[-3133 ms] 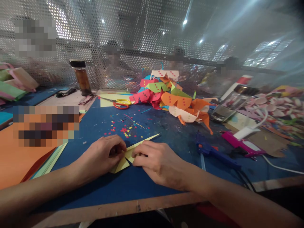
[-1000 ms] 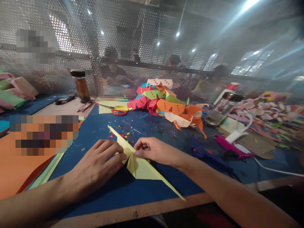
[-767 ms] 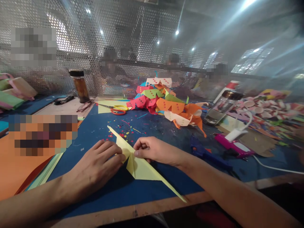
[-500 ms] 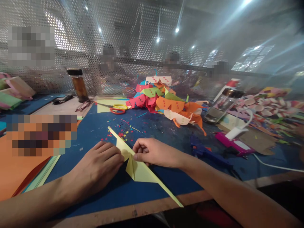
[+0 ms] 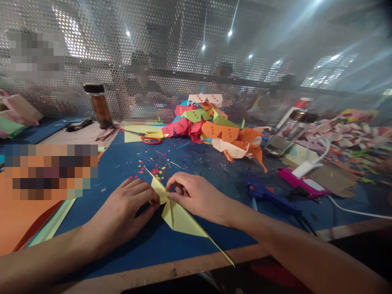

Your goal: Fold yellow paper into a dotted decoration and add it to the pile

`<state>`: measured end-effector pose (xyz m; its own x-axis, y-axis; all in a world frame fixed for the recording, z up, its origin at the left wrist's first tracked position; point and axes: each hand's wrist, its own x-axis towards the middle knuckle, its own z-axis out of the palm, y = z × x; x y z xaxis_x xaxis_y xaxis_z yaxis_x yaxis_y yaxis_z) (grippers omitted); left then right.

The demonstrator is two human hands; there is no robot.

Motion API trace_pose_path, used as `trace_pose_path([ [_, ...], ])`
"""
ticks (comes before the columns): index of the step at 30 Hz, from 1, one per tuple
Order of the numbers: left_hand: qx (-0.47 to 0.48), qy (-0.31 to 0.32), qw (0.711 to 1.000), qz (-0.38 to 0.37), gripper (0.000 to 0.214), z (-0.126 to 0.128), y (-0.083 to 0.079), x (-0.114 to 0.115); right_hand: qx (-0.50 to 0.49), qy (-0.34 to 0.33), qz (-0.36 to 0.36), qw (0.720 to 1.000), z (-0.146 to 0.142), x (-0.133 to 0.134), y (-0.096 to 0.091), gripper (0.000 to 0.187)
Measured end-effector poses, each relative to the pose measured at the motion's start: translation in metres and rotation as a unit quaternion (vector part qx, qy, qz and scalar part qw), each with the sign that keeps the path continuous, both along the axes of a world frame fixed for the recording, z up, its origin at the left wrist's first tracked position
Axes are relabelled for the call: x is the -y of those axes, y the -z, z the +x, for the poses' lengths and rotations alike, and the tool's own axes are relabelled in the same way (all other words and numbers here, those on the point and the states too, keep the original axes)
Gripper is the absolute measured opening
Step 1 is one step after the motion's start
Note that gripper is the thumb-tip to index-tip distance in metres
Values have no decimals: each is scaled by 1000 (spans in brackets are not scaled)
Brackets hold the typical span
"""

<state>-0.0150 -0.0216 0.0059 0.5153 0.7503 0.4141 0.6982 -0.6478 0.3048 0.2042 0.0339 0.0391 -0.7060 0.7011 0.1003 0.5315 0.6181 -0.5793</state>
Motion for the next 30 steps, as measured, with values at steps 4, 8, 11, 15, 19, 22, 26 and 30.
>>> trace_pose_path([
  [4, 7, -5, 1000, -3, 14, 1, -1, -1, -2, -44, 42, 998, -3, -2, 5, 8],
  [8, 21, -13, 1000, -6, 15, 3, -2, -2, 23, -51, 37, 998, -3, -4, 8, 9],
  [11, 34, -23, 999, -15, 14, 3, -2, -2, 33, -50, 37, 998, -4, -4, 7, 10],
  [15, 38, -30, 999, -21, 14, 4, -3, -2, 35, -53, 49, 997, -4, -3, 7, 9],
  [19, 34, -35, 998, -36, 15, 3, -2, -3, 35, -48, 57, 997, -5, -3, 7, 9],
  [22, 36, -37, 997, -51, 17, 3, -3, -4, 38, -46, 55, 997, -6, -3, 7, 8],
  [26, 32, -41, 997, -55, 18, 4, -3, -5, 37, -46, 46, 997, -6, -4, 7, 7],
  [30, 30, -43, 997, -55, 18, 4, -4, -4, 28, -45, 35, 998, -6, -6, 7, 10],
])
